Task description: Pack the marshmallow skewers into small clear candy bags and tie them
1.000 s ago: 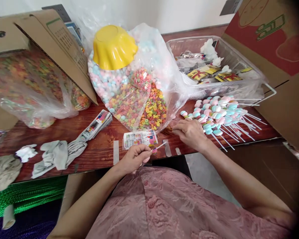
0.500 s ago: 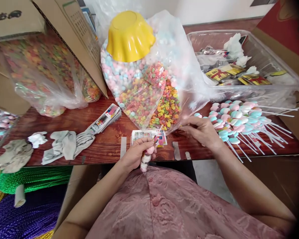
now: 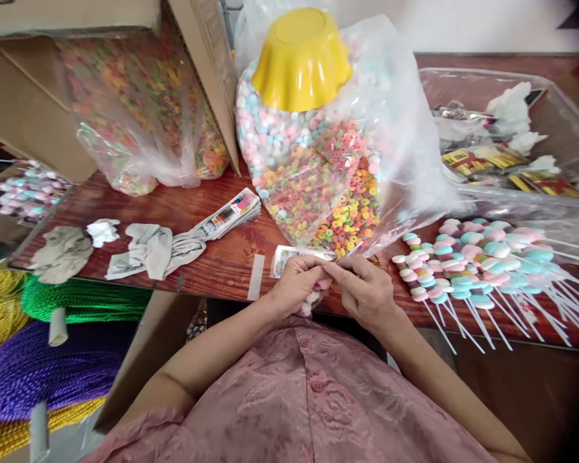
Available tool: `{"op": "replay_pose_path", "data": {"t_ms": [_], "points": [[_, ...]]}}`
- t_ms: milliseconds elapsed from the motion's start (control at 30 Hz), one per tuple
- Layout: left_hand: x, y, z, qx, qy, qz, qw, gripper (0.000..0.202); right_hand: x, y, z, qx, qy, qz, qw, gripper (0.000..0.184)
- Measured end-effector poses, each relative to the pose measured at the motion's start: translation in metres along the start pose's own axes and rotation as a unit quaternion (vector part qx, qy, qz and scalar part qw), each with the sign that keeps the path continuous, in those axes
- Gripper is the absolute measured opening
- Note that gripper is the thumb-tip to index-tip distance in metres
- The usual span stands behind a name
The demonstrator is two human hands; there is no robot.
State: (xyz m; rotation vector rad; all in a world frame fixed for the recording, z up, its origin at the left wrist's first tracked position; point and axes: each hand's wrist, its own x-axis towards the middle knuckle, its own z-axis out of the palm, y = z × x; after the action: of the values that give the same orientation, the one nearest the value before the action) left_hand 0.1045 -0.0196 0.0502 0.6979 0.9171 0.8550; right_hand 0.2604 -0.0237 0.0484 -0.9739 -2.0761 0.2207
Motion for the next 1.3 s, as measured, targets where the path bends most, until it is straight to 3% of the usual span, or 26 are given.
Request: {"op": "replay_pose_path", "data": {"t_ms": [133,233,367,467,567,667,733,767,867,933,1000,1100,1200,1267,1300], "points": [[-0.005,0.000,-0.008,-0.021,0.020,0.021,0.999,0.025,-0.010,-0.004,0.010,-0.030,-0.020,-0.021,0.999,0.049],[-0.007,-0.003,-0.012,-0.026,0.017,0.033,0.999,0.021,-0.012,-0.005,0.011,-0.015,-0.044,0.027,0.999,0.046],[-0.007,-0.011,-0.015,-0.037,0.004,0.038,0.999,0.021,-0.009,-0.003,0.011,0.080,-0.067,0.114,0.988,0.036],[-0.006,-0.016,-0.018,-0.028,0.011,0.034,0.999,0.025,-0.008,0.001,0.015,0.143,-0.080,0.139,0.977,0.028],[-0.004,-0.018,-0.021,-0.041,0.030,0.038,0.998,0.025,-0.012,0.000,0.020,0.151,-0.040,0.149,0.976,0.028],[-0.004,-0.015,-0.022,-0.051,0.048,0.039,0.997,0.027,-0.019,-0.008,0.027,0.171,0.080,0.190,0.963,0.036],[-0.004,-0.013,-0.022,-0.040,0.051,0.047,0.997,0.029,-0.022,-0.012,0.030,0.218,0.124,0.242,0.937,0.026],[-0.005,-0.011,-0.021,-0.033,0.046,0.056,0.997,0.029,-0.022,-0.014,0.031,0.254,0.117,0.277,0.919,0.018],[-0.007,-0.007,-0.019,0.002,0.021,0.096,0.995,0.027,-0.019,-0.012,0.032,0.410,0.048,0.378,0.829,0.020],[-0.009,-0.003,-0.018,0.032,0.007,0.112,0.993,0.025,-0.015,-0.005,0.031,0.509,0.006,0.405,0.760,0.025],[-0.011,0.001,-0.016,0.063,-0.002,0.121,0.991,0.025,-0.012,0.003,0.029,0.546,-0.059,0.396,0.736,0.031],[-0.012,0.004,-0.017,0.093,-0.029,0.120,0.988,0.028,-0.009,0.013,0.023,0.518,-0.158,0.358,0.761,0.039],[-0.013,0.006,-0.020,0.098,-0.057,0.049,0.992,0.028,-0.007,0.017,0.012,0.465,-0.177,0.327,0.803,0.034],[-0.012,0.009,-0.024,0.083,-0.075,-0.028,0.993,0.023,-0.006,0.015,0.000,0.365,-0.169,0.239,0.884,0.022],[-0.011,0.011,-0.025,0.072,-0.087,-0.063,0.992,0.020,-0.005,0.014,-0.006,0.293,-0.159,0.157,0.930,0.017]]}}
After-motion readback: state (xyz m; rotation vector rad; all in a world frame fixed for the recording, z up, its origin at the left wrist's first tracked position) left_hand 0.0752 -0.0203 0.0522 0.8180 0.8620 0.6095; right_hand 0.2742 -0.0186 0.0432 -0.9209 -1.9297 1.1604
